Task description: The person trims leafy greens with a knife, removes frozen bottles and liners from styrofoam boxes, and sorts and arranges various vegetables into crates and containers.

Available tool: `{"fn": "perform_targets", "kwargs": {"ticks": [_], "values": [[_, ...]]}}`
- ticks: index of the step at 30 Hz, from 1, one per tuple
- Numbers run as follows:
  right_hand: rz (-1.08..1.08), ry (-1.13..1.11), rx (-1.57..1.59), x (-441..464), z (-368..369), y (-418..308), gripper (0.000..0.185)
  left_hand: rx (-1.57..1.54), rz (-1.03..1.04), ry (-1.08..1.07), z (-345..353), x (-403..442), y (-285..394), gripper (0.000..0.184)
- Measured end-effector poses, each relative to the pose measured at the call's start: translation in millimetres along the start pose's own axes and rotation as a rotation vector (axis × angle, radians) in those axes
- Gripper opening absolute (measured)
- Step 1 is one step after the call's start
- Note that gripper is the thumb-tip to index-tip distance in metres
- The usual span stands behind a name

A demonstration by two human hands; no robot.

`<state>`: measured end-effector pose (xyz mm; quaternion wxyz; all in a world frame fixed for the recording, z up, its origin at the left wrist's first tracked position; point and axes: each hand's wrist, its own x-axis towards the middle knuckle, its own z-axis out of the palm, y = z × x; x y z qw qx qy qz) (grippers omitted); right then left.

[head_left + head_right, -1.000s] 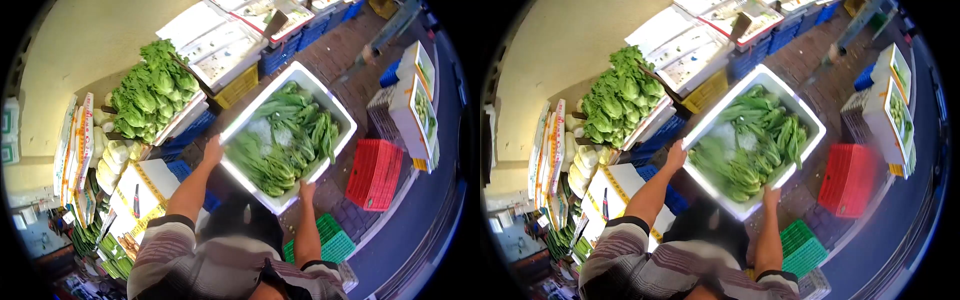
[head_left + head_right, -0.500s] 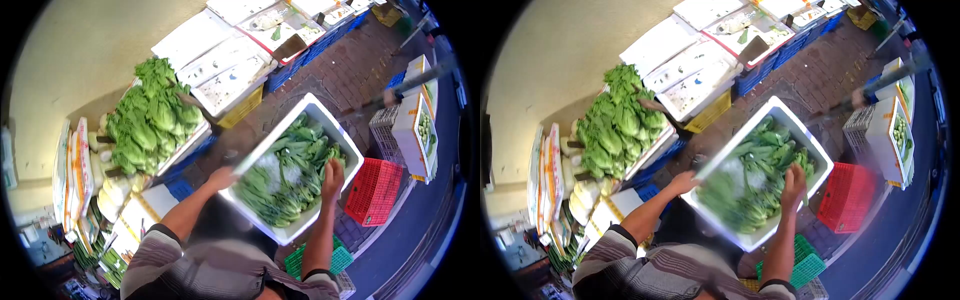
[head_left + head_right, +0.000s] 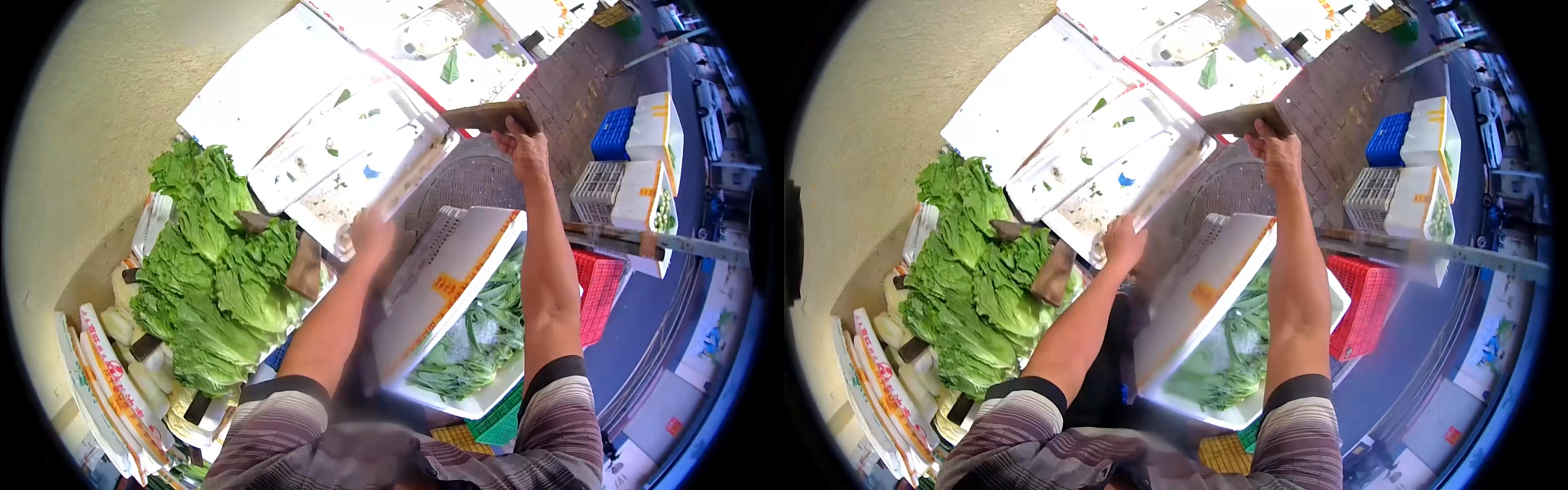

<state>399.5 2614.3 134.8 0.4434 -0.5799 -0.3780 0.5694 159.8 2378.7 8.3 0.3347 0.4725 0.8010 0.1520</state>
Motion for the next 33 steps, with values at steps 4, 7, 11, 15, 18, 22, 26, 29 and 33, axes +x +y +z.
{"fn": "perform_targets", "kwargs": {"ticks": [4,7,11,15,18,22,26,29,33], "values": [[-0.039,-0.046,-0.22,18.6,58.3,-33.9,0.042,0.002,-0.007,0.057,19.5,-1.6,-17.9,0.042],[-0.083,-0.059,-0.361,38.5,95.2,-43.2,0.04,0.017,-0.038,0.073,23.9,1.1,-24.9,0.036],[-0.108,-0.084,-0.392,37.4,108.5,-49.9,0.036,0.063,-0.044,0.096,28.5,3.6,-27.9,0.034],[-0.135,-0.119,-0.335,56.8,104.3,-31.6,0.038,0.045,-0.046,0.071,20.7,3.6,-19.5,0.036],[-0.013,-0.092,-0.38,64.9,98.7,-20.8,0.052,-0.022,0.037,0.033,0.8,-12.4,-9.3,0.036],[-0.121,0.195,-0.229,6.7,101.9,43.5,0.052,-0.194,0.082,0.067,-40.2,-35.3,7.0,0.027],[0.355,-0.109,-0.194,-53.5,154.9,120.7,0.038,-0.208,0.12,0.161,-8.4,-48.6,-33.0,0.032],[0.506,-0.104,-0.069,-48.1,196.3,155.3,0.038,-0.218,0.1,0.15,0.1,-49.1,-39.4,0.036],[0.566,-0.083,0.102,-23.6,244.0,197.9,0.035,-0.212,0.112,0.172,-5.9,-51.2,-41.1,0.037]]}}
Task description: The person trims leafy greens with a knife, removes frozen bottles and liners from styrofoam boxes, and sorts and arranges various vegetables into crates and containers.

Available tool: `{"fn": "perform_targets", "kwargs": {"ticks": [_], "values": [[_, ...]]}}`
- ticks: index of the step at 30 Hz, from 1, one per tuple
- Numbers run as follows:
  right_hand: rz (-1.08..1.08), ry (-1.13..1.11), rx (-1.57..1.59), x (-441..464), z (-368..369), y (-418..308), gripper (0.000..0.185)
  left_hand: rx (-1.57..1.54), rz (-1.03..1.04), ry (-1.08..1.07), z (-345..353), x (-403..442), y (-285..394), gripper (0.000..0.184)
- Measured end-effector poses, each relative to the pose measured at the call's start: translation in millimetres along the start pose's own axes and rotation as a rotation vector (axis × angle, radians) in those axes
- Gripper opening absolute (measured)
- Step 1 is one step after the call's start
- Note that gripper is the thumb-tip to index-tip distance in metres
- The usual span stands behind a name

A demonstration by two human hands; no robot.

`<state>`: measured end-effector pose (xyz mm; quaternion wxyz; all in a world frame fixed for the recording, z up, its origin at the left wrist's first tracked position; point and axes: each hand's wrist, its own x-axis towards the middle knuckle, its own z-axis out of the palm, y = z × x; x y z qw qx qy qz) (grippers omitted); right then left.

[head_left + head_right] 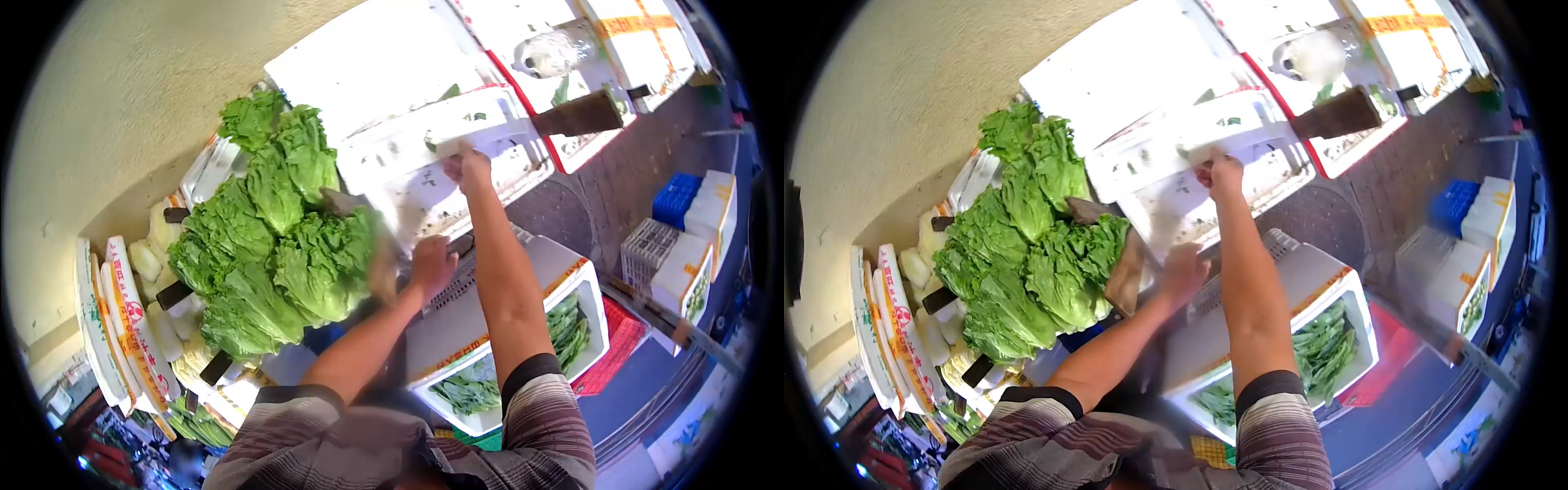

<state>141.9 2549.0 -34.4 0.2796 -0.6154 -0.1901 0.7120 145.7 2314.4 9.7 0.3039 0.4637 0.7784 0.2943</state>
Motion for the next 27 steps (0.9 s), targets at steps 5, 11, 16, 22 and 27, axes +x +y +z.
{"fn": "perform_targets", "kwargs": {"ticks": [5,11,16,22,27], "values": [[-0.123,0.04,-0.106,32.1,6.3,8.3,0.028,-0.07,0.054,0.02,-0.3,-0.3,-9.1,0.036],[-0.202,0.014,-0.204,44.2,16.5,-21.6,0.054,-0.062,0.033,0.012,-3.0,1.5,-7.4,0.035],[-0.254,0.031,-0.317,39.7,18.5,-23.8,0.028,-0.04,0.018,-0.012,-1.3,2.4,-4.0,0.033],[-0.297,0.049,-0.239,17.3,-6.9,-2.6,0.037,0.044,-0.057,-0.062,-5.8,7.5,2.2,0.029],[-0.369,-0.086,-0.212,-126.0,-63.9,-20.3,0.035,0.02,0.005,-0.147,-11.3,10.7,17.4,0.022]]}}
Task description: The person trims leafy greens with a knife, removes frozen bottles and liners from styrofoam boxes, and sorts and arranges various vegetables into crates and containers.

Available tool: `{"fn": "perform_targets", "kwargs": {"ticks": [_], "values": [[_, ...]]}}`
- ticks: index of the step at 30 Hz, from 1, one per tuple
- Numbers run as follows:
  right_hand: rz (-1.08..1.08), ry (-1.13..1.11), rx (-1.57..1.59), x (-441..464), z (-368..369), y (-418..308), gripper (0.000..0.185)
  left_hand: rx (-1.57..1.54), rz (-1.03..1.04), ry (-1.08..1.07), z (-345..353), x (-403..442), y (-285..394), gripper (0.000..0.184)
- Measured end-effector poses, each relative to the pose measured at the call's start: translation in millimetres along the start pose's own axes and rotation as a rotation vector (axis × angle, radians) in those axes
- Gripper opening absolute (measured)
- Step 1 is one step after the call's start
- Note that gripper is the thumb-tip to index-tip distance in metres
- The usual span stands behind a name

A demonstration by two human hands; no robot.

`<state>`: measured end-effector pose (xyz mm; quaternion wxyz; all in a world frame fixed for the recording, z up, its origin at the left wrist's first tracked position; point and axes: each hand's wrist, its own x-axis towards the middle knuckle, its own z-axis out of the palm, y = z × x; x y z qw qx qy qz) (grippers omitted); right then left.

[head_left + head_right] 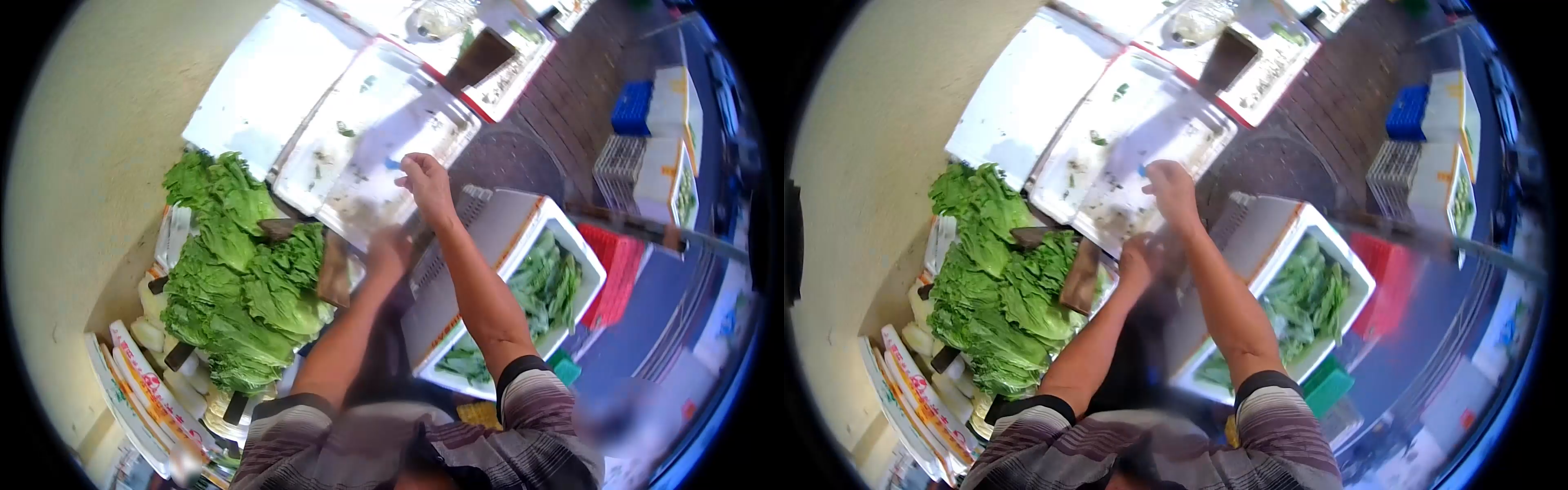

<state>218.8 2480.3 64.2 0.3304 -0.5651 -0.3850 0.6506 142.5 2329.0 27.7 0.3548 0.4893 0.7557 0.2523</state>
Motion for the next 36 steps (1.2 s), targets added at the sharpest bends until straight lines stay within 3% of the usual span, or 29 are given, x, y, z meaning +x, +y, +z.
{"fn": "perform_targets", "kwargs": {"ticks": [3,5,7,11,14,17,20,22,24,25,27,30,32,34,36], "values": [[-0.136,0.025,-0.017,-80.3,-73.7,-43.1,0.032,0.016,0.247,0.032,18.0,-17.6,-29.1,0.028],[-0.255,0.138,0.002,-129.3,-143.5,-70.0,0.032,-0.042,0.003,-0.145,9.9,-33.9,-8.0,0.039],[-0.243,0.34,0.006,-184.7,-216.7,-74.5,0.03,-0.001,-0.02,-0.325,0.2,-50.6,11.4,0.045],[-0.059,0.754,0.003,-317.2,-345.0,2.9,0.029,0.032,0.0,-0.474,11.2,-103.3,43.3,0.045],[0.124,0.91,0.059,-433.4,-384.7,94.3,0.029,0.031,0.007,-0.501,32.5,-143.7,50.9,0.049],[0.263,0.926,0.111,-538.7,-368.1,179.1,0.025,0.076,0.018,-0.451,49.4,-185.3,72.0,0.057],[0.483,0.945,0.178,-623.2,-332.9,271.4,0.018,0.16,0.266,-0.341,75.7,-205.0,57.0,0.057],[0.582,0.901,0.018,-679.0,-305.2,311.6,0.018,0.125,0.295,-0.345,84.0,-227.9,86.7,0.053],[0.686,0.928,0.196,-741.5,-270.2,377.5,0.026,0.175,0.446,-0.3,101.0,-250.2,102.9,0.05],[0.73,0.941,0.293,-767.0,-249.3,404.1,0.03,0.187,0.479,-0.422,108.0,-261.6,115.1,0.049],[0.767,1.257,0.42,-807.3,-194.9,435.6,0.027,0.133,0.452,-0.742,126.5,-271.6,105.7,0.048],[0.863,1.535,0.588,-855.4,-123.7,436.3,0.026,0.443,0.48,-1.262,153.0,-310.9,97.7,0.052],[0.826,1.63,0.788,-878.1,-76.4,440.7,0.027,0.642,0.61,-1.366,159.9,-343.7,91.6,0.057],[0.754,1.947,0.664,-871.2,-22.4,439.8,0.03,0.661,0.802,-1.374,173.0,-339.0,42.8,0.055],[0.976,2.038,0.36,-859.1,36.1,442.7,0.035,0.908,0.928,-1.51,159.2,-377.7,79.7,0.054]]}}
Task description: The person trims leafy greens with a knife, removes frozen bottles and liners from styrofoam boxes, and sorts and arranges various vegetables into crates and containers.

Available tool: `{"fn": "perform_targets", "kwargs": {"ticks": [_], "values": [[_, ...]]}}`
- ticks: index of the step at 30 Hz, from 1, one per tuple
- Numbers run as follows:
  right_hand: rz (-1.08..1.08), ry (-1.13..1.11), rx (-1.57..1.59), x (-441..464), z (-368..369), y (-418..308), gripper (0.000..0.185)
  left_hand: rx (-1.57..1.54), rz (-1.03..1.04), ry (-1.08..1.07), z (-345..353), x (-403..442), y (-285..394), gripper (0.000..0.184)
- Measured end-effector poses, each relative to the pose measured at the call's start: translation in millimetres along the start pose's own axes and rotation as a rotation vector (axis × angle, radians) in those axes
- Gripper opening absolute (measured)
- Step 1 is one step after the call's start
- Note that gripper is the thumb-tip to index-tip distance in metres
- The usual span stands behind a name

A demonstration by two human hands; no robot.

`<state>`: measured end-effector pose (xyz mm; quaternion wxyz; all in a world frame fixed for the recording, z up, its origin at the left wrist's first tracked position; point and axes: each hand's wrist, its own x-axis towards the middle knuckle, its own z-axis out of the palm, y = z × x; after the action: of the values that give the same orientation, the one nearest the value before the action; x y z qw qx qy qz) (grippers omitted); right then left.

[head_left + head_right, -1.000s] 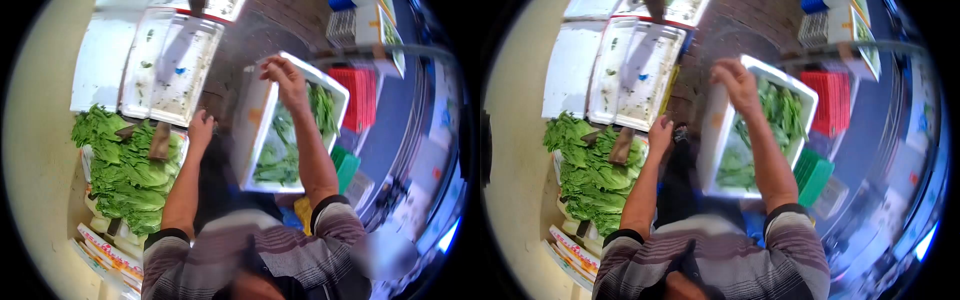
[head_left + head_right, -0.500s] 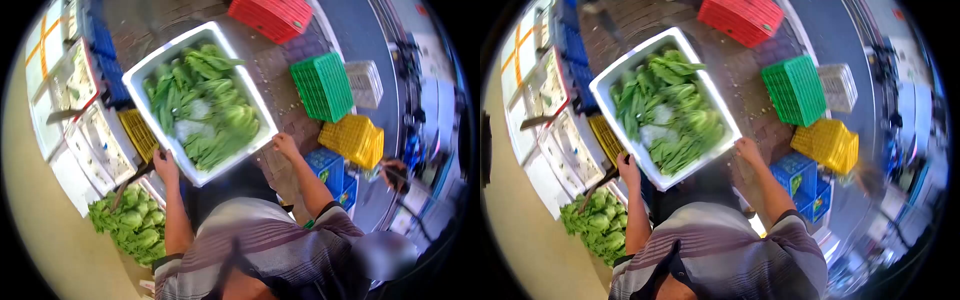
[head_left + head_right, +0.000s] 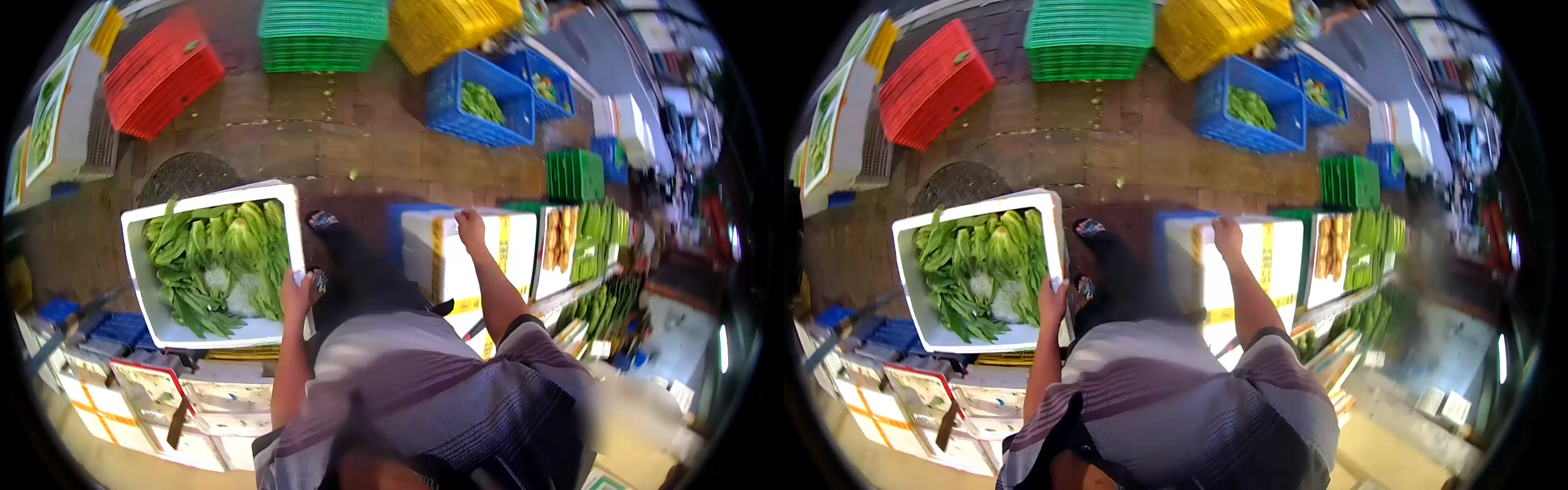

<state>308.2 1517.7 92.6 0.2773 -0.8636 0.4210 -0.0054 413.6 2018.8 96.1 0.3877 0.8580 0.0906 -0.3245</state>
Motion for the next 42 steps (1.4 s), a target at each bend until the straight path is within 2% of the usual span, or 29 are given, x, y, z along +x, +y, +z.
{"fn": "perform_targets", "kwargs": {"ticks": [1,2,4,7,10,12,14,16,17,19,20,21,23,24,26,28,32,33,36,38,40,42], "values": [[-0.036,0.097,-0.037,-25.6,-5.3,12.3,0.037,0.01,0.127,0.12,13.9,3.3,-13.6,0.051],[0.055,0.092,-0.016,-54.9,-23.8,-6.7,0.035,0.094,0.117,0.135,12.9,1.7,-5.5,0.049],[0.044,0.178,-0.055,-93.3,-29.2,17.1,0.035,0.172,0.121,0.122,10.3,4.9,-4.8,0.046],[0.236,0.267,-0.029,-135.9,-35.3,56.8,0.036,0.208,0.15,0.075,10.0,8.3,-7.8,0.044],[0.348,0.472,-0.117,-163.5,-41.9,92.5,0.038,0.273,0.166,0.043,11.6,15.6,-11.0,0.045],[0.462,0.486,-0.264,-174.5,-46.6,128.0,0.042,0.267,0.194,0.04,13.8,25.6,-19.3,0.046],[0.628,0.497,-0.242,-196.5,-62.8,143.6,0.05,0.279,0.172,0.029,16.0,28.7,-15.5,0.049],[0.948,0.531,-0.328,-215.2,-85.3,124.6,0.058,0.302,0.148,0.012,16.5,30.6,-13.2,0.05],[1.092,0.504,-0.252,-226.2,-88.1,136.0,0.063,0.333,0.15,0.012,15.4,32.6,-16.4,0.05],[1.094,0.34,-0.021,-258.6,-88.4,146.0,0.061,0.378,0.155,0.02,14.0,34.8,-25.3,0.051],[0.831,0.297,-0.217,-293.8,-39.3,231.2,0.059,0.388,0.165,0.036,16.7,38.0,-23.5,0.051],[0.926,0.233,-0.174,-288.0,-51.3,196.8,0.056,0.371,0.143,0.028,15.4,30.0,-5.3,0.051],[1.085,0.236,-0.314,-272.2,-50.2,171.9,0.049,0.369,0.168,0.043,16.2,33.4,-13.0,0.048],[1.078,0.227,-0.365,-266.6,-53.3,164.8,0.047,0.36,0.158,0.036,14.8,30.7,-10.5,0.047],[0.931,0.206,-0.321,-262.9,-59.0,170.6,0.046,0.332,0.147,0.041,14.8,29.8,-8.3,0.046],[0.999,0.225,-0.264,-247.1,-85.9,131.2,0.044,0.342,0.184,0.06,14.6,28.1,-10.3,0.044],[0.675,0.305,-0.22,-216.4,-77.4,147.0,0.039,0.32,0.174,0.085,14.9,26.9,-20.1,0.044],[0.677,0.218,-0.235,-199.8,-81.3,146.1,0.041,0.315,0.18,0.081,14.2,26.8,-21.9,0.043],[0.384,0.401,0.044,-154.7,-87.6,141.5,0.042,0.218,0.226,0.076,15.1,34.1,-42.0,0.04],[0.5,0.452,0.687,-125.4,-95.7,127.7,0.041,0.142,0.251,0.07,12.8,30.0,-42.2,0.035],[0.634,0.348,0.982,-114.2,-121.8,105.5,0.027,0.087,0.239,0.056,9.9,27.1,-41.4,0.034],[0.694,0.37,1.284,-114.7,-117.6,116.5,0.024,0.143,0.194,0.066,6.4,18.2,-39.2,0.034]]}}
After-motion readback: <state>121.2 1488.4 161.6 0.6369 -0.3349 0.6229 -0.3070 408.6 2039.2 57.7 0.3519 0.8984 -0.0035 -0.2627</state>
